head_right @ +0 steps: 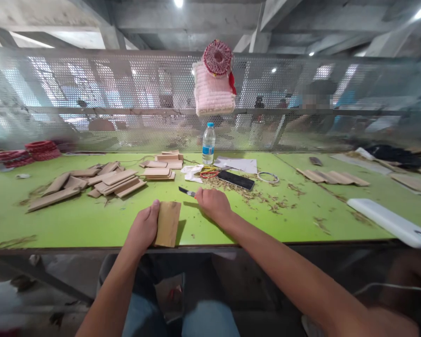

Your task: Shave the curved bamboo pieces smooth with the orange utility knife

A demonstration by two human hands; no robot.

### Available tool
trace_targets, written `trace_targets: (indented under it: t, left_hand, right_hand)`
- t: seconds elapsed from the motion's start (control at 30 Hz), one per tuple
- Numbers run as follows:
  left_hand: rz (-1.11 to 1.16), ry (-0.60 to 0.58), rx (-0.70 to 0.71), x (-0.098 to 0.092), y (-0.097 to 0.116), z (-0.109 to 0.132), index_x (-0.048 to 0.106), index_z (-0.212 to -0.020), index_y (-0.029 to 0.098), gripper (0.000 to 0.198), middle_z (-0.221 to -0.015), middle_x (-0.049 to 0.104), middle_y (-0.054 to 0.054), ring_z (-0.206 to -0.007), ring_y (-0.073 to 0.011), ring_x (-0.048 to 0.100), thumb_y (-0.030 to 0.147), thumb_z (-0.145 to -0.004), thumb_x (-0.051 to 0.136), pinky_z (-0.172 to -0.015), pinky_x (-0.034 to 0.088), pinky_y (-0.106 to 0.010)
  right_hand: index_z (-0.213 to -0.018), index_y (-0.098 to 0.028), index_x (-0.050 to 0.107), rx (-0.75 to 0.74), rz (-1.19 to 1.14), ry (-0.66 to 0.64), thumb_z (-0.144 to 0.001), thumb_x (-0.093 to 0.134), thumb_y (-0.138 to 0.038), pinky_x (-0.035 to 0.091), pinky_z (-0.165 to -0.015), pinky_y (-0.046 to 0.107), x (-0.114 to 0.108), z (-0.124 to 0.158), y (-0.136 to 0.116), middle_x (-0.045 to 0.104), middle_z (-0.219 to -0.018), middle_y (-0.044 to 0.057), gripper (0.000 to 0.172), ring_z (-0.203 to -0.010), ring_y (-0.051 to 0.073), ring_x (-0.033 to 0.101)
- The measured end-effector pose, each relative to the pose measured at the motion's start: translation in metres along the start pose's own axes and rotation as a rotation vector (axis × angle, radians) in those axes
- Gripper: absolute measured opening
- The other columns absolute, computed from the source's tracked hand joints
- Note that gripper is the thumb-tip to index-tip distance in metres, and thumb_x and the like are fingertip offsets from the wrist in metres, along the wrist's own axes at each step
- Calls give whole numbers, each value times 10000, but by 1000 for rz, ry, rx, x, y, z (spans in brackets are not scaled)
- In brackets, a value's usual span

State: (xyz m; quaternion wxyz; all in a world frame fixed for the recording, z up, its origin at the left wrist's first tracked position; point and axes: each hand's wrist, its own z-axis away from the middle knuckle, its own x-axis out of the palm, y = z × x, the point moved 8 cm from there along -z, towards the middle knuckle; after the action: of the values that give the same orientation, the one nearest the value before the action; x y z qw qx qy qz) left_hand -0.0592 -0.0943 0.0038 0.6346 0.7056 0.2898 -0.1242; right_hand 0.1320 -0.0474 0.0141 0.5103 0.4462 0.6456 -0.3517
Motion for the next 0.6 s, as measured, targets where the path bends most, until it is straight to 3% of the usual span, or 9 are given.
trace_targets:
  t: [0.07,0.23,0.4,0.6]
  left_hand:
    - [-7,21,-5,-2,0,-1,458,-606,219,498,-627,603,-45,-624,-206,547,490,-996,307,-607,360,-299]
    - [-39,46,16,-2,0,-3,436,-601,224,503,-619,593,-42,-614,-202,540,488,-1003,290,-593,351,-300]
    - [-38,31,4,2,1,-1,423,-612,228,516,-598,570,-37,-575,-192,520,502,-1012,246,-563,330,-298]
    - [-73,47,52,4,5,0,443,-636,228,496,-639,582,-41,-604,-191,513,474,-1018,246,-589,325,-297]
  right_hand:
    - [-1076,-84,682,23,1,10,-1039,253,-240,380,-640,283,0,-1,4,736,-864,172,458,-753,228,671]
    - [-863,-140,709,-7,-31,28,-1061,160,-277,364,-641,287,2,0,-3,742,-797,131,600,-723,203,673]
    - [-806,-178,722,-116,-53,8,-1049,264,-347,298,-584,282,2,5,-14,732,-714,76,545,-643,167,643]
    - [-805,-193,743,-141,-42,-24,-1046,260,-360,301,-582,276,2,5,-19,729,-709,70,565,-629,167,633]
